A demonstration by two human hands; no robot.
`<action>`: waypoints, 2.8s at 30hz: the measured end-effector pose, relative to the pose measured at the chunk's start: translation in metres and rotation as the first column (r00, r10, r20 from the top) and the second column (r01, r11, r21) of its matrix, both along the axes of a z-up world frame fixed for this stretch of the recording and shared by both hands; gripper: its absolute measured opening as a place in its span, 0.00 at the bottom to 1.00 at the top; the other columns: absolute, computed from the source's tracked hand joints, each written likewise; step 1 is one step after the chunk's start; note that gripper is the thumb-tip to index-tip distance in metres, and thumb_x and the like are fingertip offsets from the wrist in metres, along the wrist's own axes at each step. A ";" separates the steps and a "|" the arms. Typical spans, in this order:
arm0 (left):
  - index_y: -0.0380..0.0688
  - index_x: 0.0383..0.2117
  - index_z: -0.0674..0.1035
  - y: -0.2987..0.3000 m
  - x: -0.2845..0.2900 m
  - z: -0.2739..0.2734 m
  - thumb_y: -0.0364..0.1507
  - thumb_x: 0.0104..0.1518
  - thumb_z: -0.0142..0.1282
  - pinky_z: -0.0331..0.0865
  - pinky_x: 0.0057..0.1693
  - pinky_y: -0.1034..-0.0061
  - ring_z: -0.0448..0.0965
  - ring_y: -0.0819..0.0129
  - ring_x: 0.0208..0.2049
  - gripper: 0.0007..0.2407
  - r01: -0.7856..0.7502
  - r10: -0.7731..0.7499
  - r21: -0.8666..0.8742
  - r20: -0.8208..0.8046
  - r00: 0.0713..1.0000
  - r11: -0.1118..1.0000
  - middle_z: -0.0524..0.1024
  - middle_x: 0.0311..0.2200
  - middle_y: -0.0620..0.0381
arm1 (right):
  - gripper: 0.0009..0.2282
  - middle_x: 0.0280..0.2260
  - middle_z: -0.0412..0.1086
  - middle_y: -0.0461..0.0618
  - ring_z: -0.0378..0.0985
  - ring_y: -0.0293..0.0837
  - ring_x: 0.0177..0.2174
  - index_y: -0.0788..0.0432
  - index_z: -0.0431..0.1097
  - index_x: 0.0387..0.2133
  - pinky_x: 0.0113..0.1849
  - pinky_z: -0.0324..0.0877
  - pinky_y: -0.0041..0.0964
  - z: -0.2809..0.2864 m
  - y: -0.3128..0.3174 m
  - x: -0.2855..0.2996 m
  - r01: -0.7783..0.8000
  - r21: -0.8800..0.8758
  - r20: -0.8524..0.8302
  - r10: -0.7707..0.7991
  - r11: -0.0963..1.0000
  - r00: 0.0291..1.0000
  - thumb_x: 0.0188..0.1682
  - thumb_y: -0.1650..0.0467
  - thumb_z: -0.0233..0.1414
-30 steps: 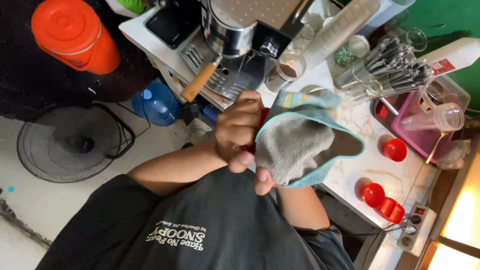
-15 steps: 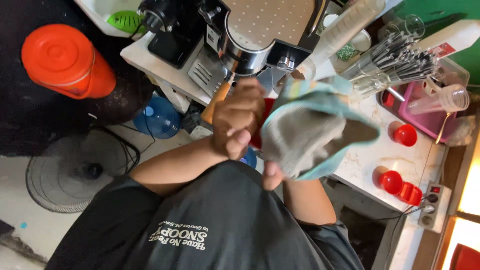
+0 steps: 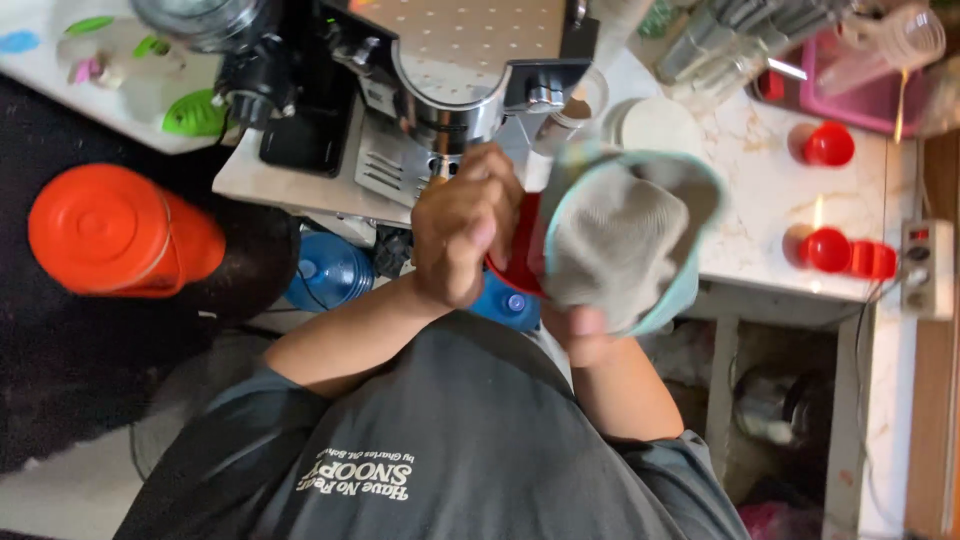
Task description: Cleaning and wiping small red plastic bowls with a cloth at a kitchen counter.
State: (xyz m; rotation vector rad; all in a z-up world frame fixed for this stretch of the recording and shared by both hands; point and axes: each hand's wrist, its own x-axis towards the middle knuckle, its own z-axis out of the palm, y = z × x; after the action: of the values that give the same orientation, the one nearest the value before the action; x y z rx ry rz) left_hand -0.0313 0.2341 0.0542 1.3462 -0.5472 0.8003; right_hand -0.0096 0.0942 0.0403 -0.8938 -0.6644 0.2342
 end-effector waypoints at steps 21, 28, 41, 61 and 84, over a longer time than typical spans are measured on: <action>0.46 0.10 0.57 -0.102 0.017 -0.054 0.39 0.66 0.42 0.59 0.47 0.65 0.59 0.67 0.23 0.24 0.660 -0.708 -0.444 0.078 0.702 0.606 0.57 0.13 0.62 | 0.34 0.43 0.59 0.43 0.63 0.41 0.43 0.53 0.63 0.53 0.50 0.60 0.32 -0.062 -0.094 -0.032 0.356 -0.108 0.243 -0.322 0.928 0.915 0.33 0.51 0.56; 0.50 0.16 0.62 -0.171 0.018 -0.086 0.43 0.69 0.45 0.59 0.46 0.74 0.62 0.69 0.32 0.21 0.653 -0.846 -0.620 -0.034 0.531 0.435 0.63 0.24 0.60 | 0.36 0.46 0.63 0.53 0.66 0.48 0.46 0.57 0.61 0.54 0.52 0.63 0.44 -0.023 -0.151 -0.038 0.391 0.272 -0.276 -0.318 0.879 0.907 0.32 0.55 0.61; 0.40 0.45 0.76 -0.320 0.079 -0.111 0.33 0.44 0.77 0.72 0.57 0.65 0.79 0.52 0.51 0.24 0.614 -0.454 0.451 -0.418 0.787 0.648 0.76 0.52 0.45 | 0.39 0.51 0.67 0.55 0.71 0.54 0.46 0.61 0.59 0.61 0.45 0.66 0.50 -0.151 -0.383 -0.028 0.733 -0.230 -0.199 -0.768 0.640 0.608 0.38 0.50 0.54; 0.47 0.70 0.58 -0.456 0.222 -0.245 0.47 0.52 0.73 0.52 0.66 0.55 0.64 0.51 0.61 0.42 0.064 0.231 0.808 -0.242 0.942 0.585 0.69 0.59 0.46 | 0.27 0.47 0.73 0.57 0.75 0.54 0.47 0.62 0.66 0.53 0.50 0.70 0.51 -0.169 -0.523 -0.039 0.825 -0.135 -0.624 -0.694 0.549 0.360 0.55 0.53 0.37; 0.36 0.42 0.74 -0.383 0.288 -0.179 0.25 0.68 0.52 0.69 0.51 0.62 0.74 0.49 0.46 0.04 -0.092 0.135 0.780 0.010 0.991 0.619 0.74 0.42 0.47 | 0.28 0.52 0.71 0.57 0.72 0.52 0.53 0.66 0.65 0.56 0.57 0.65 0.48 -0.179 -0.526 -0.030 0.764 -0.117 -0.626 -0.644 0.635 0.440 0.54 0.54 0.41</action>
State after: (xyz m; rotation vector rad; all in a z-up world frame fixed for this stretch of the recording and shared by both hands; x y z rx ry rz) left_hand 0.2569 -0.1488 -0.1248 2.2317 -0.8304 0.6338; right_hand -0.0397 -0.4320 -0.1382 -0.7760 0.3632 -0.3088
